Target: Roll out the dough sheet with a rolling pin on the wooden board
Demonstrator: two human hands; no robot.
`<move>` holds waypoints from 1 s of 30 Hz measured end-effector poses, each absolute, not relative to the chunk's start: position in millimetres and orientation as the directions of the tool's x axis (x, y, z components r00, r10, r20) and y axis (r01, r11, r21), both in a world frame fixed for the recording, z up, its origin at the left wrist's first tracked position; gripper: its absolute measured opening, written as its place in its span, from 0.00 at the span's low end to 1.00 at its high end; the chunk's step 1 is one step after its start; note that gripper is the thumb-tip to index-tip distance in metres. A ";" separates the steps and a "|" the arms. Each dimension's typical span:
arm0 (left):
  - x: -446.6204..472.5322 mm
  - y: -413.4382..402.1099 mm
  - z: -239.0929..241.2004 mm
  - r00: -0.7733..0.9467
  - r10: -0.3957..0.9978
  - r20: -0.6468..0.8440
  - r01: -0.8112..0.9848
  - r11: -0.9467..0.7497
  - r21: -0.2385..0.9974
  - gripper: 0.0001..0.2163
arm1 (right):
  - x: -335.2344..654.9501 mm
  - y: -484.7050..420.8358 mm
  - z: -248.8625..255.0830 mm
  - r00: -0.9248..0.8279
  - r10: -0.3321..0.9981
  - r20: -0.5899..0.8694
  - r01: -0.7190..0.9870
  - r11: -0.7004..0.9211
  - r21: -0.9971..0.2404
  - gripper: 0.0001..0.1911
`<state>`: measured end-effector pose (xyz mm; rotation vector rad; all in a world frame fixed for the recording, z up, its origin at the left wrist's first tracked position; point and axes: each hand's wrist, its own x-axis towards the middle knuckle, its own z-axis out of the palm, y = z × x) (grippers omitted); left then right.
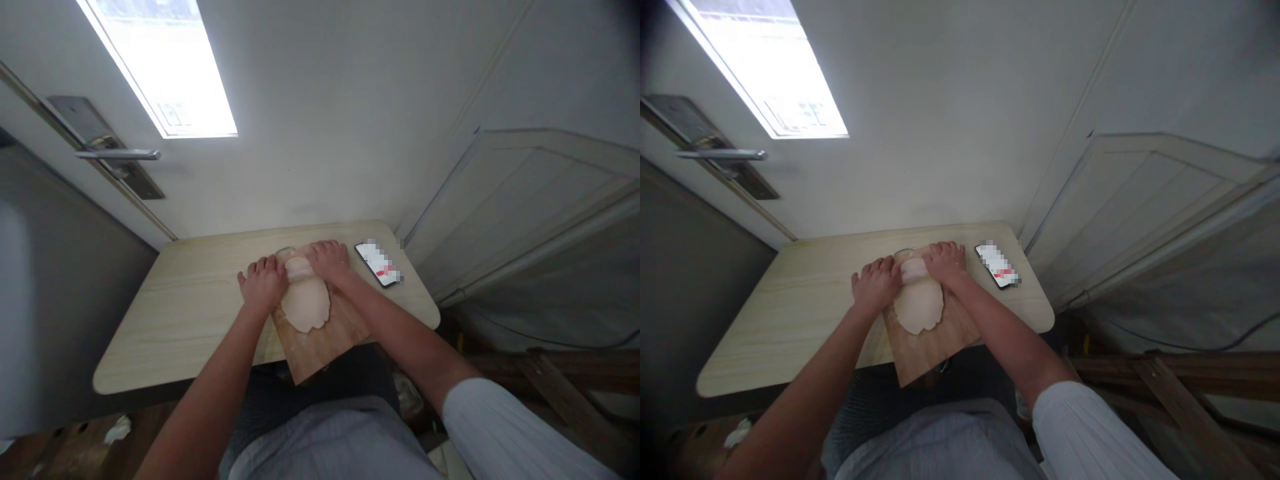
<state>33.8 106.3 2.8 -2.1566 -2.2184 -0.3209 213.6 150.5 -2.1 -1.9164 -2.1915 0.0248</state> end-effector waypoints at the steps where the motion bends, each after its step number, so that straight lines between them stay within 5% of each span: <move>1: 34.2 103.4 2.2 -0.029 0.984 0.178 0.991 0.005 0.136 0.23 | 214.4 147.6 -3.1 -0.123 0.977 0.172 0.976 0.150 -0.158 0.21; 18: 30.0 81.1 -2.6 0.104 0.962 0.251 0.972 -0.152 0.180 0.22 | 222.8 99.5 -8.7 -0.127 0.972 0.196 0.982 0.151 -0.115 0.26; 30: 36.8 26.9 -6.7 0.049 0.963 0.267 0.969 -0.111 0.221 0.25 | 232.1 67.6 -17.8 -0.161 0.952 0.260 0.945 0.225 -0.239 0.27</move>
